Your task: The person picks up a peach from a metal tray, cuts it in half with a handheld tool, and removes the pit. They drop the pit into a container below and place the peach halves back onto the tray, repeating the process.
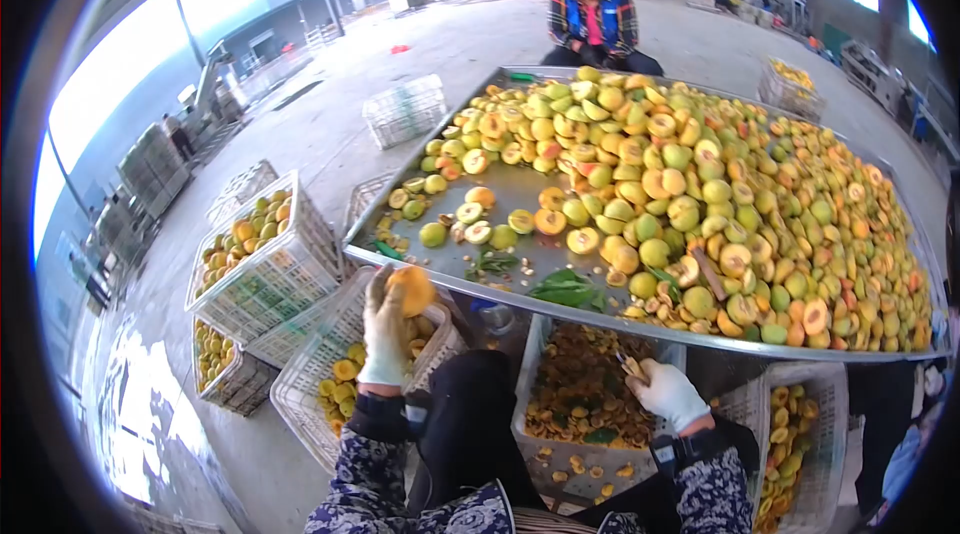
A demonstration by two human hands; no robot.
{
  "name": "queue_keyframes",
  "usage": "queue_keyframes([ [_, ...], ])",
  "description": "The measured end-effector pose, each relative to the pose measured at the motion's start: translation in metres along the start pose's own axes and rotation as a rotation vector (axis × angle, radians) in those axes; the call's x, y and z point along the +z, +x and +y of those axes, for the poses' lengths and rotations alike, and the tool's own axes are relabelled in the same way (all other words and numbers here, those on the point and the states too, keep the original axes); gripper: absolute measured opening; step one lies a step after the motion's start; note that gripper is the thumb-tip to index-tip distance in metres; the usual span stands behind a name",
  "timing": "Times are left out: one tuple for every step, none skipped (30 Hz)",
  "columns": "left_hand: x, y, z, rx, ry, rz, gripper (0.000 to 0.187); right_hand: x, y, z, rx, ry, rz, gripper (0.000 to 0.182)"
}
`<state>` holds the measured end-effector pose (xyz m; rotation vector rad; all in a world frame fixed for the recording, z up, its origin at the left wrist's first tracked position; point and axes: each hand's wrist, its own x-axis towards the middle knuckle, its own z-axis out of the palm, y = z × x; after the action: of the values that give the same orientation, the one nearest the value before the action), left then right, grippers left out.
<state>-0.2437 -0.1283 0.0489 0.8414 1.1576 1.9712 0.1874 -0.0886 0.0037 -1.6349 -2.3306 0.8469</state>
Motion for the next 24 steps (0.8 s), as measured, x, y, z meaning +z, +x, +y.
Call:
queue_keyframes([
  [-0.027,0.014,0.002,0.069,0.22,0.071,0.042,0.003,0.0,0.003,0.002,0.029,-0.019,0.037],
  [-0.043,0.03,-0.005,0.076,0.22,0.08,0.042,0.003,-0.001,0.001,0.006,0.035,-0.03,0.037],
  [-0.054,0.051,-0.017,0.237,0.575,0.174,0.041,0.001,-0.001,0.0,0.014,0.037,-0.04,0.037],
  [-0.055,0.068,-0.023,0.393,0.927,0.268,0.04,0.001,0.0,-0.001,0.0,0.041,-0.014,0.037],
  [0.001,0.06,0.009,0.049,1.019,0.164,0.042,0.003,0.002,-0.002,-0.01,0.045,0.012,0.038],
  [0.001,0.084,-0.026,0.27,1.025,0.011,0.038,0.004,0.006,-0.001,0.0,0.023,-0.016,0.038],
  [0.027,0.093,-0.032,0.203,1.0,-0.166,0.035,0.005,0.009,0.0,-0.018,0.032,-0.024,0.036],
  [0.039,0.11,-0.052,0.272,1.083,-0.279,0.031,0.007,0.012,0.0,-0.015,0.035,-0.034,0.036],
  [0.051,0.13,-0.075,0.295,1.193,-0.304,0.033,0.008,0.014,0.0,-0.008,0.043,-0.042,0.035],
  [0.053,0.152,-0.107,0.269,1.26,-0.24,0.036,0.009,0.016,0.0,-0.015,0.041,-0.049,0.034],
  [0.065,0.165,-0.123,0.244,1.325,-0.178,0.039,0.009,0.019,0.001,-0.016,0.046,-0.061,0.034],
  [0.069,0.181,-0.132,0.057,1.373,-0.22,0.044,0.008,0.023,0.002,-0.001,0.067,-0.065,0.035],
  [0.07,0.191,-0.141,0.048,1.368,-0.238,0.044,0.006,0.025,0.003,0.014,0.086,-0.075,0.036],
  [0.067,0.201,-0.149,-0.033,1.431,-0.27,0.048,0.003,0.026,0.0,0.033,0.086,-0.076,0.036],
  [0.063,0.21,-0.155,-0.119,1.498,-0.299,0.053,-0.002,0.026,-0.005,0.007,0.15,-0.076,0.037],
  [0.064,0.213,-0.145,-0.394,1.259,-0.393,0.051,-0.004,0.028,-0.01,-0.021,0.219,-0.077,0.039],
  [0.082,0.198,-0.12,-0.573,1.041,-0.347,0.045,-0.004,0.032,-0.013,-0.01,0.228,-0.08,0.039],
  [0.083,0.192,-0.125,-0.467,0.905,-0.405,0.044,-0.004,0.037,-0.015,-0.052,0.472,-0.046,0.043],
  [0.082,0.182,-0.132,-0.365,0.769,-0.465,0.042,-0.004,0.042,-0.02,-0.091,0.717,-0.005,0.047],
  [0.11,0.151,-0.106,-0.348,0.686,-0.442,0.041,-0.019,0.042,-0.038,-0.007,0.98,-0.084,0.054],
  [0.143,0.111,-0.08,-0.336,0.602,-0.42,0.039,-0.022,0.044,-0.05,-0.042,1.072,-0.026,0.058],
  [0.156,0.081,-0.076,-0.379,0.393,-0.495,0.04,-0.023,0.049,-0.056,-0.047,1.088,-0.031,0.055],
  [0.166,0.052,-0.078,-0.426,0.177,-0.56,0.04,-0.025,0.052,-0.06,-0.049,1.1,-0.036,0.052],
  [0.177,0.028,-0.085,-0.435,0.1,-0.541,0.04,-0.026,0.054,-0.063,-0.049,1.128,-0.053,0.05],
])
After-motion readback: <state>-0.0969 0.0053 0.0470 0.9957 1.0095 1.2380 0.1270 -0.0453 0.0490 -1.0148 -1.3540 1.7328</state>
